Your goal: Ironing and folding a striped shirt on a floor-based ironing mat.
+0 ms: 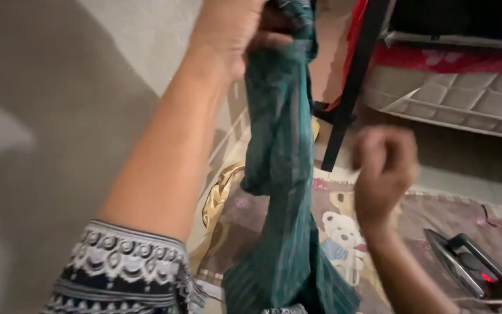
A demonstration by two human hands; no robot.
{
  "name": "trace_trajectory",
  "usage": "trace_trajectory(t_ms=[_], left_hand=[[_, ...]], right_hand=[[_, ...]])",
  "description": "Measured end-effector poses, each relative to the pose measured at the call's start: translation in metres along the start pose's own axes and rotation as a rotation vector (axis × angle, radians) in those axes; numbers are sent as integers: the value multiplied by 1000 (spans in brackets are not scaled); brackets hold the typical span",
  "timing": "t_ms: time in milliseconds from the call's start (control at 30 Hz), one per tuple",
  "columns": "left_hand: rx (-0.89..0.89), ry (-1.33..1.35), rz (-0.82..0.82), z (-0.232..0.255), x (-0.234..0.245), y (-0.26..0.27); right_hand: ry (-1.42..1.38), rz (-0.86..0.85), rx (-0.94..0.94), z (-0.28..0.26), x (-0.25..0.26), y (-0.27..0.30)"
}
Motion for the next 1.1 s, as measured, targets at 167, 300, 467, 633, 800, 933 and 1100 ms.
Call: trace_trajectory(t_ms=[167,300,467,633,800,933,1100], left_hand=[[89,-69,68,-1,-22,5],[26,156,36,20,-23,13],[-51,392,50,32,-17,11],[39,309,244,9,24,32],[109,215,336,-2,81,73],[137,104,430,-18,106,97],[122,43,503,-38,115,117]], right_hand=[[97,-886,-26,-9,-77,64],[347,-623,206,45,-59,26],[-92,-529,-50,33,-49,-8],[-319,-815,-659,70,-44,22],[70,-933,-665,115,27,-5],[589,-817,-475,108,82,-46],[320,-557,-353,125,108,-66]])
Point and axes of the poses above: each hand's wrist, its own y-axis away from the middle knuckle, its own x-axis out of the back of the hand, z = x × y, the point moved 10 cm from there along -y, towards the middle knuckle, and after that the axes turned 1 degree about -x, right-handed, at the moved point
